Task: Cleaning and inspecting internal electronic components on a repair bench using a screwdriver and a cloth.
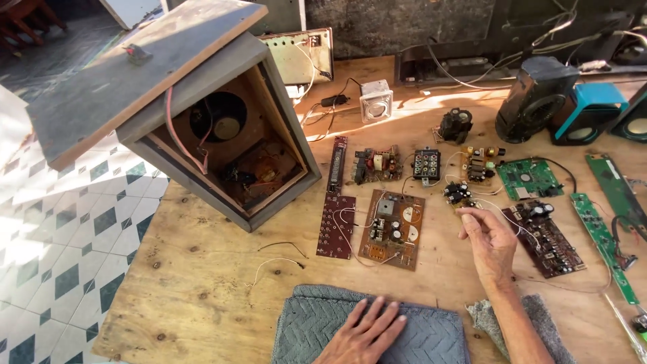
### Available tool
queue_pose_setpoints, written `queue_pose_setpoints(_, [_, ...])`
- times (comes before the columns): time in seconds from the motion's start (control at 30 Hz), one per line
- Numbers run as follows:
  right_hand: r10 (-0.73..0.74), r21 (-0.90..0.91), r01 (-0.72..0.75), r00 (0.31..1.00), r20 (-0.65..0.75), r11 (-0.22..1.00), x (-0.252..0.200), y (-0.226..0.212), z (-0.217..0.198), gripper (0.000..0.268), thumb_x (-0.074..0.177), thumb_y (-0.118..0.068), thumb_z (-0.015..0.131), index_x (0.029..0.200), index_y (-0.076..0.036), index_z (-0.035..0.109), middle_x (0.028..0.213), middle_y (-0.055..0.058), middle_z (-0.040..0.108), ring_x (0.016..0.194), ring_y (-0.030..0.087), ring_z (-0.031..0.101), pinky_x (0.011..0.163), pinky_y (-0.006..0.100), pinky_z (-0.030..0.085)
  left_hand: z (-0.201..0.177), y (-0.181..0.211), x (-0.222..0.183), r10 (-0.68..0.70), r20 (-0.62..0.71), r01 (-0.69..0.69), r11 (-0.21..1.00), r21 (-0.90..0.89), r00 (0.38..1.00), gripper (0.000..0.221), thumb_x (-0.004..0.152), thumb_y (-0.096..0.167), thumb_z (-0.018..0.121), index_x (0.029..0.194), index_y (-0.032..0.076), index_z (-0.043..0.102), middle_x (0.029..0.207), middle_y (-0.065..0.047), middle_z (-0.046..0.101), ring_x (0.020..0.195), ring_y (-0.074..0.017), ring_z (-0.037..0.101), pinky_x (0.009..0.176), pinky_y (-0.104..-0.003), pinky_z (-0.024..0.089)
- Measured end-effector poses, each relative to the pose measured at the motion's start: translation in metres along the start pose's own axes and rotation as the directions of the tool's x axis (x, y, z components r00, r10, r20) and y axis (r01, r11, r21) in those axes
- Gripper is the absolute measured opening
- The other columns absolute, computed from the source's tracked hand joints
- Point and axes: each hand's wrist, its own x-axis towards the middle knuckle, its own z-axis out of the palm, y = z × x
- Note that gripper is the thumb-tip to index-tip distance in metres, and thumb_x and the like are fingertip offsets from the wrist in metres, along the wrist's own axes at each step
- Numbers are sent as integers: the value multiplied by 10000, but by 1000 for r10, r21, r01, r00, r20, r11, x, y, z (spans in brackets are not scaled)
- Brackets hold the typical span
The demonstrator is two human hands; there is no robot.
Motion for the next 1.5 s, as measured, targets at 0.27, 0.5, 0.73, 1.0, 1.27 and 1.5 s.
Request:
queue_pose_setpoints(0.27, [-1,-4,1,1000,19,1000,0,8,-2,145,856,-125,511,960,-57,588,736,62,575,573,107,532,502,177,469,15,-12,-53,-312,-114,270,921,-281,943,605,882,508,106,1274,107,332,1329,-65,310,1251,-208,260,1039,-346,161])
queue_pose_setpoints(0.5, [7,-18,-7,1000,21,1000,-2,-12,2,148,856,-113,518,949,-23,587,764,70,575,571,116,522,553,208,469,29,-2,-93,-589,112,596,762,-254,801,811,720,719,134,1284,168,321,1343,-15,307,1245,-182,281,952,-368,273])
queue_pose_setpoints(0.73, [-2,-24,3,1000,14,1000,-3,-12,5,135,861,-96,520,949,-19,589,737,66,555,567,115,505,559,209,455,39,-15,-92,-599,84,585,727,-359,796,618,742,574,455,1189,148,427,1289,-57,359,1212,-291,298,963,-459,235])
queue_pose_setpoints(1.0, [-86,-202,96,994,61,975,-2,14,3,141,866,-134,516,969,-78,595,653,31,562,552,84,524,473,169,436,10,-36,14,-313,122,267,478,-837,942,357,822,219,516,1123,37,451,1225,-196,398,1171,-379,291,927,-499,254])
queue_pose_setpoints(1.27, [-10,-42,12,999,45,999,-3,14,2,141,893,-122,486,989,-76,579,670,30,553,450,47,426,342,131,311,37,0,124,-329,-216,-36,477,-878,919,335,908,316,326,722,57,430,651,-61,496,553,-192,467,382,-304,370])
queue_pose_setpoints(1.5, [53,91,-60,995,80,994,-6,11,1,140,910,-67,470,1008,-28,562,732,62,541,591,101,500,449,136,424,64,33,144,-437,-225,-43,389,-920,871,441,853,407,356,746,38,572,712,-114,557,585,-260,543,418,-350,337])
